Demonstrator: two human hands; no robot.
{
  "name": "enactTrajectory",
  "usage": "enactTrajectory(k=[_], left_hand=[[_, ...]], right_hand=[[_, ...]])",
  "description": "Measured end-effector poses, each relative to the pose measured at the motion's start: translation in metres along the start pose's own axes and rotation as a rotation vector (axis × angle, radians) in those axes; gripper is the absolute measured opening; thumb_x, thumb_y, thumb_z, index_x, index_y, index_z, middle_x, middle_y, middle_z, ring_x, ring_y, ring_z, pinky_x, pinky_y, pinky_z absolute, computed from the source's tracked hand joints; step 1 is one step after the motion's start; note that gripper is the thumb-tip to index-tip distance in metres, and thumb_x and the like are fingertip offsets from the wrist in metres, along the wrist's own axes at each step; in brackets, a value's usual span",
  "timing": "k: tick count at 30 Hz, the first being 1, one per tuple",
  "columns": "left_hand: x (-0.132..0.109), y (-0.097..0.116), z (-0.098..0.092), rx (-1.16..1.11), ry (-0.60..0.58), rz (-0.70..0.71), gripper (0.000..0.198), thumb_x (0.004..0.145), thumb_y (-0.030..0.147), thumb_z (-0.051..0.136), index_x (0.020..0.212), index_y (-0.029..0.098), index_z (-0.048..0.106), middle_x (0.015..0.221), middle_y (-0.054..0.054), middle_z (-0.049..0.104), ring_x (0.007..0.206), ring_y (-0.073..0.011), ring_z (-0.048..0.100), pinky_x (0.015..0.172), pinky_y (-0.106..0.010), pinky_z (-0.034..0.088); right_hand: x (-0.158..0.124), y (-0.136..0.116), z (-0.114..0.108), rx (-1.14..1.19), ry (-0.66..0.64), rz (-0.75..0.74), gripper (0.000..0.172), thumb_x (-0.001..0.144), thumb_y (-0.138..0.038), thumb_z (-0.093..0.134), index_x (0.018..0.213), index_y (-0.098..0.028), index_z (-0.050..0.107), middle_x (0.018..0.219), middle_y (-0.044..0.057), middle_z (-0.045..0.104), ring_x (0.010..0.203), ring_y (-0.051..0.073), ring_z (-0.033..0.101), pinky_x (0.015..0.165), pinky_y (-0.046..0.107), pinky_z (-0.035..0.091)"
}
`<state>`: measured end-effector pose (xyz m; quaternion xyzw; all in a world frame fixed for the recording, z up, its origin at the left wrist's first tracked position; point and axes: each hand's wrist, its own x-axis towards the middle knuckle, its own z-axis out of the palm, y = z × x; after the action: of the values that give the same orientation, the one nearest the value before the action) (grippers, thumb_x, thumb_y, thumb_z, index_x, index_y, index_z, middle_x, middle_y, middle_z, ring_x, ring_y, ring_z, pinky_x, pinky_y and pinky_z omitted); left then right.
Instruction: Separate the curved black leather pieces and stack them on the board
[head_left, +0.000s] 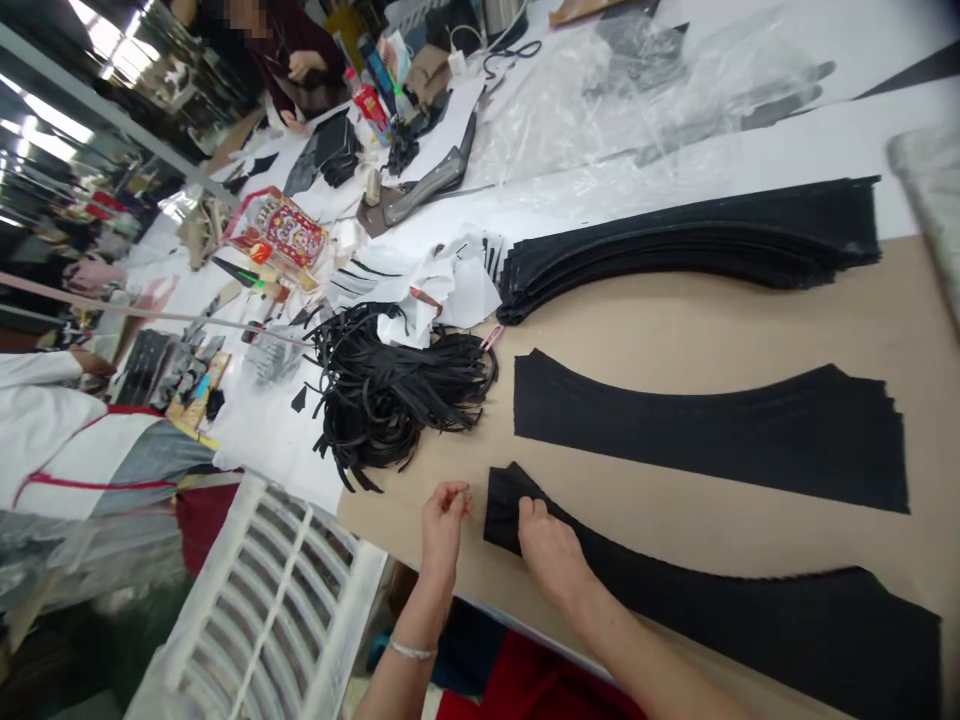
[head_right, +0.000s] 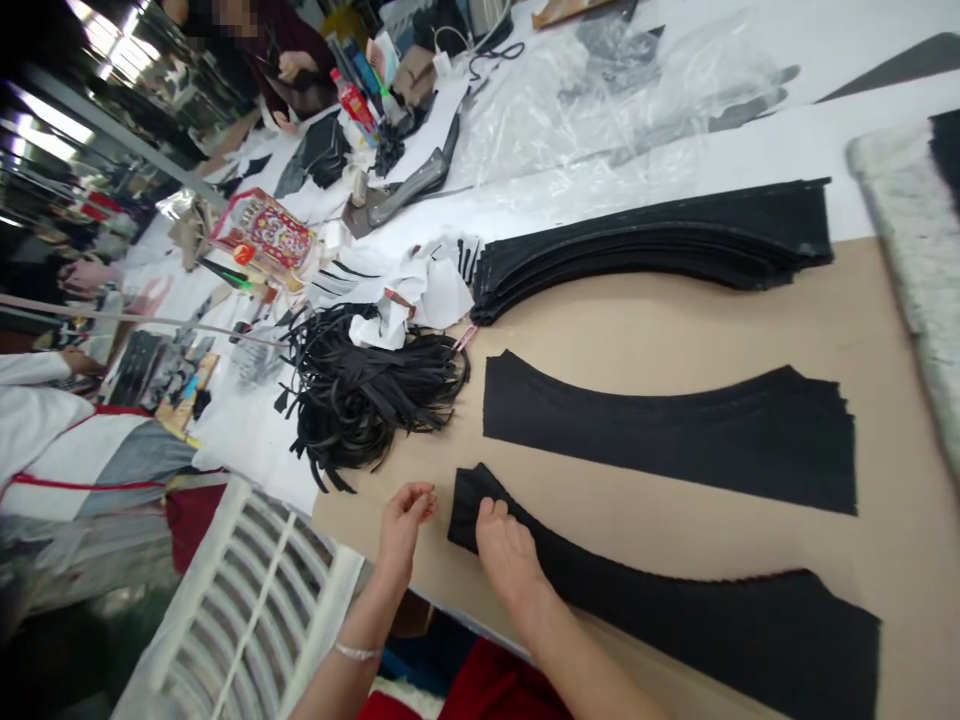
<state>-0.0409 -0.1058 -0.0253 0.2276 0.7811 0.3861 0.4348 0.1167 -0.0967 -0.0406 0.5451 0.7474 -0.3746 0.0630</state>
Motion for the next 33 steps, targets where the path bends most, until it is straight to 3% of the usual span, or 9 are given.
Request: enactTrajectory(k=[7, 12, 18, 24, 29, 33], left_hand=[[-0.003, -0.003, 0.007, -0.007, -0.099, 0.009, 0.021, 0.073, 0.032, 0.062, 0.084, 0.014, 0.063, 0.073, -0.003, 0.065, 0.065, -0.0123, 0.059, 0.063, -0.023, 0.044], [-0.010, -0.011, 0.019, 0.062, -0.151, 0.084, 0.021, 0.080, 0.033, 0.058, 0.093, 0.017, 0.063, 0.073, 0.000, 0.062, 0.069, -0.0125, 0.057, 0.065, -0.023, 0.044], [-0.009, -0.020, 0.026, 0.133, -0.160, 0.081, 0.013, 0.085, 0.033, 0.048, 0.089, 0.021, 0.046, 0.063, 0.004, 0.056, 0.060, -0.0129, 0.057, 0.057, -0.023, 0.042], [-0.014, -0.015, 0.033, 0.173, -0.191, 0.133, 0.017, 0.085, 0.027, 0.051, 0.097, 0.022, 0.040, 0.077, -0.002, 0.070, 0.074, -0.0167, 0.065, 0.075, -0.031, 0.048], [-0.027, -0.009, 0.037, 0.359, -0.085, 0.220, 0.029, 0.089, 0.037, 0.050, 0.110, 0.021, 0.039, 0.082, -0.005, 0.069, 0.079, -0.0206, 0.066, 0.076, -0.036, 0.049], [-0.049, 0.006, 0.051, 0.498, 0.076, 0.542, 0.027, 0.090, 0.036, 0.050, 0.109, 0.018, 0.053, 0.108, -0.013, 0.061, 0.104, -0.0246, 0.058, 0.095, -0.045, 0.044]], right_hand=[[0.003, 0.027, -0.013, 0.261, -0.019, -0.112, 0.022, 0.095, -0.014, 0.031, 0.088, -0.016, 0.052, 0.083, 0.008, 0.062, 0.077, 0.020, 0.062, 0.072, 0.030, 0.043], [-0.002, 0.046, -0.018, 0.530, -0.035, -0.152, 0.017, 0.092, -0.024, 0.035, 0.081, -0.020, 0.048, 0.074, 0.000, 0.058, 0.070, 0.016, 0.054, 0.067, 0.028, 0.039], [-0.005, 0.069, -0.015, 0.834, -0.107, -0.165, 0.022, 0.090, -0.039, 0.040, 0.082, -0.020, 0.049, 0.074, 0.000, 0.055, 0.070, 0.015, 0.055, 0.063, 0.026, 0.044], [-0.026, 0.106, -0.042, 1.108, -0.063, -0.094, 0.032, 0.087, -0.050, 0.047, 0.080, -0.019, 0.050, 0.074, 0.000, 0.052, 0.071, 0.014, 0.055, 0.068, 0.028, 0.048], [-0.072, 0.167, -0.073, 1.592, 0.141, 0.142, 0.028, 0.071, -0.044, 0.072, 0.079, -0.020, 0.062, 0.079, 0.003, 0.062, 0.069, 0.016, 0.057, 0.065, 0.029, 0.051], [-0.129, 0.243, -0.092, 1.625, 0.562, 0.455, 0.020, 0.065, -0.045, 0.074, 0.073, -0.029, 0.065, 0.076, 0.002, 0.065, 0.055, 0.015, 0.052, 0.050, 0.030, 0.047]])
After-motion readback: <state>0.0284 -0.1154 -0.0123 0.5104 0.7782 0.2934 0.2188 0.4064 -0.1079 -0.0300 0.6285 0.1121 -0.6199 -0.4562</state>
